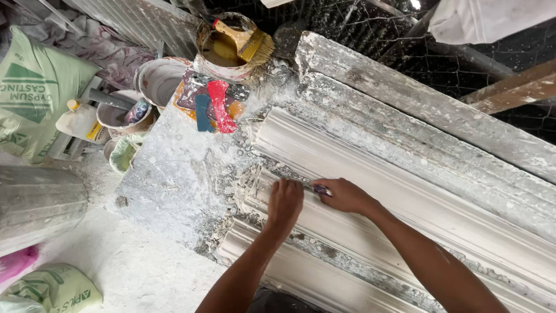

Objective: The person uses a small knife to scrape dried plaster residue off the grooved surfaces of long plaster cornice moldings laid on a work table, working along the flutes and edges of each strip and moving between moldings to clean them.

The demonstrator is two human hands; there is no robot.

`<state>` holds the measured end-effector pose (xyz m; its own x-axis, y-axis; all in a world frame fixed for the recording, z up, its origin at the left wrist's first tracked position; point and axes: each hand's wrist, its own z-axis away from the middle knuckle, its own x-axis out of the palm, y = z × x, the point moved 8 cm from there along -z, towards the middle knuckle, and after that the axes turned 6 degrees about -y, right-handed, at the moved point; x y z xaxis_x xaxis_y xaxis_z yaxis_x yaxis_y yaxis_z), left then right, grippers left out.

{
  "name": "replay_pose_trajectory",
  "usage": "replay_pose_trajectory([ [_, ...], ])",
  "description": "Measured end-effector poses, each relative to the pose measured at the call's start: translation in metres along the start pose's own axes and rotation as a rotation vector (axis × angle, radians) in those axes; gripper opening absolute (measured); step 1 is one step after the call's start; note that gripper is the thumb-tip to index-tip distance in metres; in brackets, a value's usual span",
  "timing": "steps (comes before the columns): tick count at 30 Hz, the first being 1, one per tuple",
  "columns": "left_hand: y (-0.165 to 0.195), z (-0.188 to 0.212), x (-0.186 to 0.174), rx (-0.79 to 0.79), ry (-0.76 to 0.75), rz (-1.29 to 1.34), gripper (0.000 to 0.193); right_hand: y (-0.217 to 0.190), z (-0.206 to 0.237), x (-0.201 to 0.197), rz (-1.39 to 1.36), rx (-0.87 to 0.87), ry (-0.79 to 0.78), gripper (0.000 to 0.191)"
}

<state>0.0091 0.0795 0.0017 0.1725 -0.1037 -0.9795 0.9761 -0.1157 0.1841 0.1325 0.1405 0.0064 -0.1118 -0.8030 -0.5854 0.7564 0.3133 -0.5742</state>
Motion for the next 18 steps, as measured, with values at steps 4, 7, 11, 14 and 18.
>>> replay_pose_trajectory([
  [4, -0.066, 0.004, 0.002, -0.091, -0.049, -0.118, 0.028, -0.044, -0.041, 0.006, -0.03, 0.042, 0.046, 0.045],
  [7, -0.085, 0.01, -0.02, -0.122, -0.065, -0.041, 0.021, -0.077, -0.052, 0.001, 0.003, -0.03, 0.11, 0.047],
  [11, -0.062, 0.05, -0.093, -0.076, 0.588, 0.072, 0.036, -0.063, -0.019, 0.002, -0.152, 0.045, 0.141, 0.045],
  [14, -0.044, 0.058, -0.066, -0.107, 0.385, 0.699, 0.04, -0.048, 0.008, 0.032, -0.363, 0.113, 0.169, 0.043],
  [18, -0.001, 0.062, 0.024, -0.334, -0.203, 1.331, 0.032, -0.054, 0.05, 0.095, -0.728, 0.031, 0.208, 0.049],
])
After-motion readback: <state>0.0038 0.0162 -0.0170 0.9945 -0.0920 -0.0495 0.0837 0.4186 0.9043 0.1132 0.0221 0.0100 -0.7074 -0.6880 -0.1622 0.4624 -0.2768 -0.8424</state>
